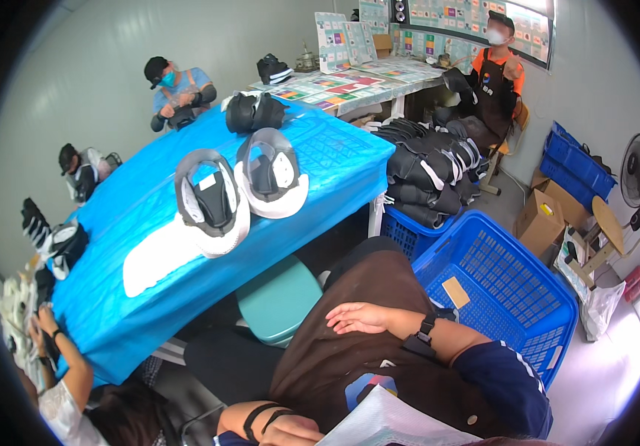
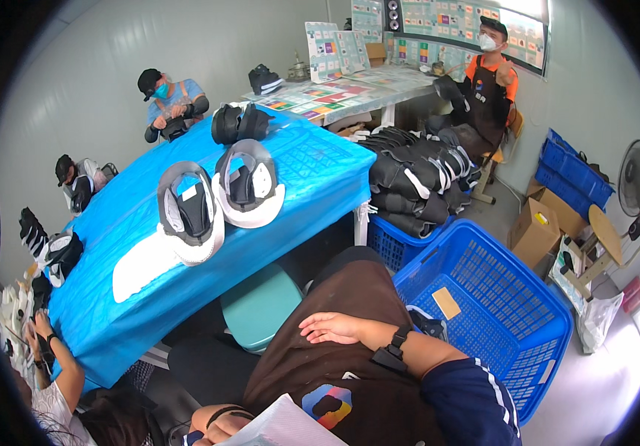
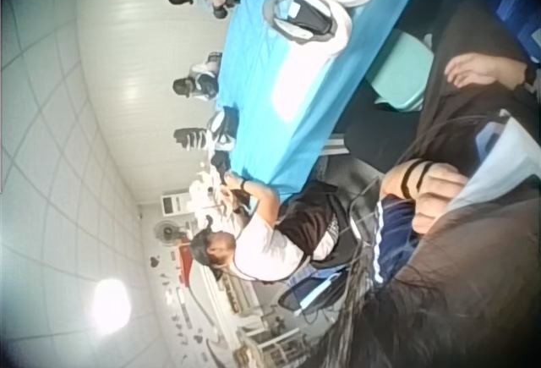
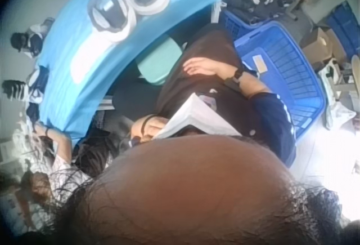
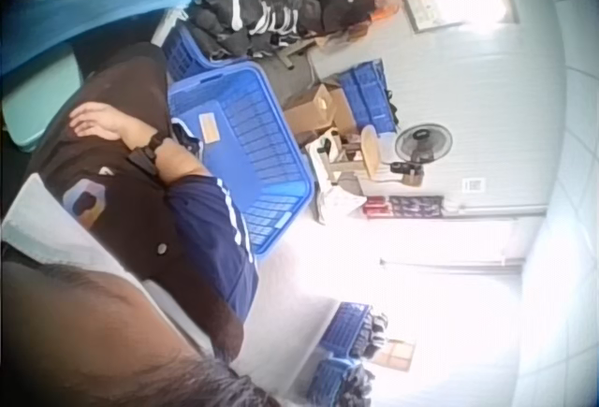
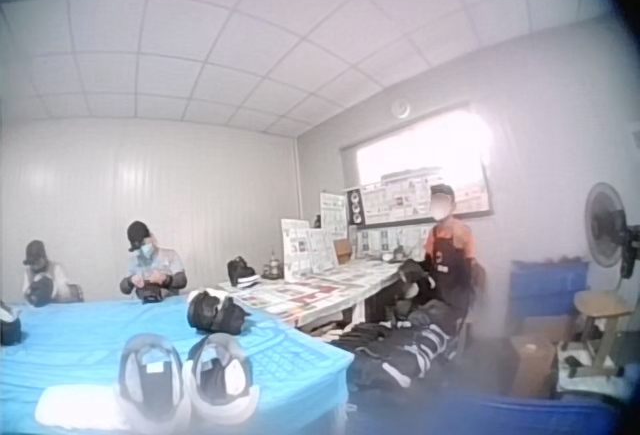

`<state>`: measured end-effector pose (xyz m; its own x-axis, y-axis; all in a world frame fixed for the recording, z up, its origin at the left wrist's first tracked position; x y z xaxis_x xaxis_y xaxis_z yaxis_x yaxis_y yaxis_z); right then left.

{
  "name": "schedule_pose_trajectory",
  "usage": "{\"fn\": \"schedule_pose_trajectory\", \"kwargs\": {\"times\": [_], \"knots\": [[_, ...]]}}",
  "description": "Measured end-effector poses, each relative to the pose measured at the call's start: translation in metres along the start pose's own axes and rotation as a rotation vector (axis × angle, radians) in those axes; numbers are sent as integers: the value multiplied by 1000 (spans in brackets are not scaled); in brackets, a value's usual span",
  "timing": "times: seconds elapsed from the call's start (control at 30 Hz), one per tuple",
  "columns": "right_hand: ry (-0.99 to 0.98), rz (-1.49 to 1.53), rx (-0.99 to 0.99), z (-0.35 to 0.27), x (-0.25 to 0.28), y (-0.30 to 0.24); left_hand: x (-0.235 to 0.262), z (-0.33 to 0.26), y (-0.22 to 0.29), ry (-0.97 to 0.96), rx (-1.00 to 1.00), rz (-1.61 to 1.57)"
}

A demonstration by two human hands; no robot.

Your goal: The person picks up a white shoe component, inserts a white liner into it by hand, and then places the assembled piece into a blue plastic crate.

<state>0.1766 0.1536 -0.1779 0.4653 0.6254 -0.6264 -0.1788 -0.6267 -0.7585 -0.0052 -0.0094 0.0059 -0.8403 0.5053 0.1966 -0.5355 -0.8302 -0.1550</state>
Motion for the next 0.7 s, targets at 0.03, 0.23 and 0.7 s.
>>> {"fn": "schedule_pose_trajectory", "kwargs": {"times": [0.03,0.23,0.7], "knots": [[-1,1,0,0,0,0,0,0,0,5,-4,5],[3,-19,6,1,0,-1,-1,0,-2,12,-32,27],[193,168,518,4,-12,-21,-7,0,-4,44,-126,97]]}}
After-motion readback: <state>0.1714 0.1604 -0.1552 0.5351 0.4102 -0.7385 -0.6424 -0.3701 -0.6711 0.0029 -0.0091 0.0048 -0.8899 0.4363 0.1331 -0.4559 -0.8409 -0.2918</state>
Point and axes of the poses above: each hand's wrist, its own z-axis towards the middle knuckle, its own x-axis out of the back of the hand, y = z × x, the point moved 1 cm from there along z, towards the middle knuckle, and after that the axes turned 2 degrees about -y, right-handed, at the moved point
